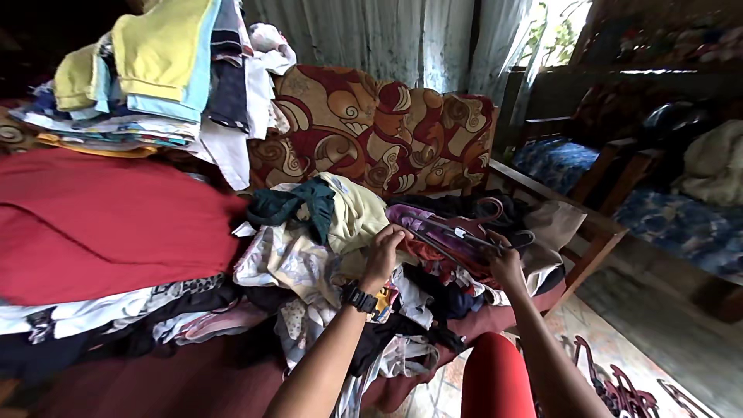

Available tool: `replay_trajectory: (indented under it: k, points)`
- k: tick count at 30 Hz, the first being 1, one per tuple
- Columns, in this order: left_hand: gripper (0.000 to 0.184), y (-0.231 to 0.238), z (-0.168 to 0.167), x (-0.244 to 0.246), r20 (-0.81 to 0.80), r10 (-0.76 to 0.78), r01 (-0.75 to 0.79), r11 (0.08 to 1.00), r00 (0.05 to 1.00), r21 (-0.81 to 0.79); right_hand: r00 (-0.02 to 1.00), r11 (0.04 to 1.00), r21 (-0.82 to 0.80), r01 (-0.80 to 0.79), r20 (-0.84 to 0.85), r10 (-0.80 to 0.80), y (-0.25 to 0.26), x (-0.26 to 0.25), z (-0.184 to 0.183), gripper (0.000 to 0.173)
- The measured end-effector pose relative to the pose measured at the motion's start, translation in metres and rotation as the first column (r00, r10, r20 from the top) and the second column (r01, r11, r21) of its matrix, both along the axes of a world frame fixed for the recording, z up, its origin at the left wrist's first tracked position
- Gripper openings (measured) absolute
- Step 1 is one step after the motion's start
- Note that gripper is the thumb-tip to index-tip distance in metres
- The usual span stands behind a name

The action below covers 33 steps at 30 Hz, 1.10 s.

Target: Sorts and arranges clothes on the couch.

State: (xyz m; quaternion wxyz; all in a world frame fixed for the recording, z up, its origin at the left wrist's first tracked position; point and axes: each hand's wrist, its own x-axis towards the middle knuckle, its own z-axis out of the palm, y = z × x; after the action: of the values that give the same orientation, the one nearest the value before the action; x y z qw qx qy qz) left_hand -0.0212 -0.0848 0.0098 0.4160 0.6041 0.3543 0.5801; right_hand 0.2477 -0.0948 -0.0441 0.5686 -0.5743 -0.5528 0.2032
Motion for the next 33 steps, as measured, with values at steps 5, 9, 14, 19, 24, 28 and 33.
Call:
replay_trajectory:
  k: [5, 9, 14, 19, 24, 28, 33]
  points:
    - [0.030, 0.001, 0.006, 0.002, 0.036, 0.135, -0.133, 0.990, 0.990, -0.050, 0.959, 0.978, -0.150, 0.143, 0.266, -0.099, -0.006, -0.009, 0.001, 0.048]
    - [0.020, 0.006, 0.000, 0.000, -0.169, 0.333, -0.305, 0.937, 0.928, 0.171, 0.916, 0.936, -0.261, 0.236, 0.383, -0.124, -0.012, -0.019, 0.011, 0.051]
    - [0.023, -0.005, -0.001, 0.008, -0.200, 0.332, -0.253, 0.907, 0.922, 0.338, 0.877, 0.947, -0.167, 0.275, 0.447, -0.176, -0.013, -0.027, 0.010, 0.047]
    - [0.023, 0.002, -0.013, 0.001, -0.162, 0.404, -0.361, 0.901, 0.900, 0.240, 0.862, 0.945, -0.099, 0.312, 0.447, -0.238, -0.001, -0.014, 0.005, 0.046]
    - [0.029, 0.006, -0.012, -0.015, -0.148, 0.282, -0.298, 0.949, 0.948, -0.104, 0.873, 0.947, -0.065, 0.315, 0.411, -0.262, 0.004, -0.010, -0.003, 0.044]
    - [0.035, 0.001, -0.014, -0.017, -0.302, 0.163, -0.222, 0.960, 0.939, -0.170, 0.881, 0.949, -0.064, 0.309, 0.394, -0.261, 0.004, -0.010, -0.004, 0.043]
    - [0.030, -0.001, -0.020, -0.019, -0.532, -0.011, -0.062, 0.991, 0.847, -0.119, 0.876, 0.948, -0.040, 0.316, 0.396, -0.275, 0.005, -0.006, -0.004, 0.044]
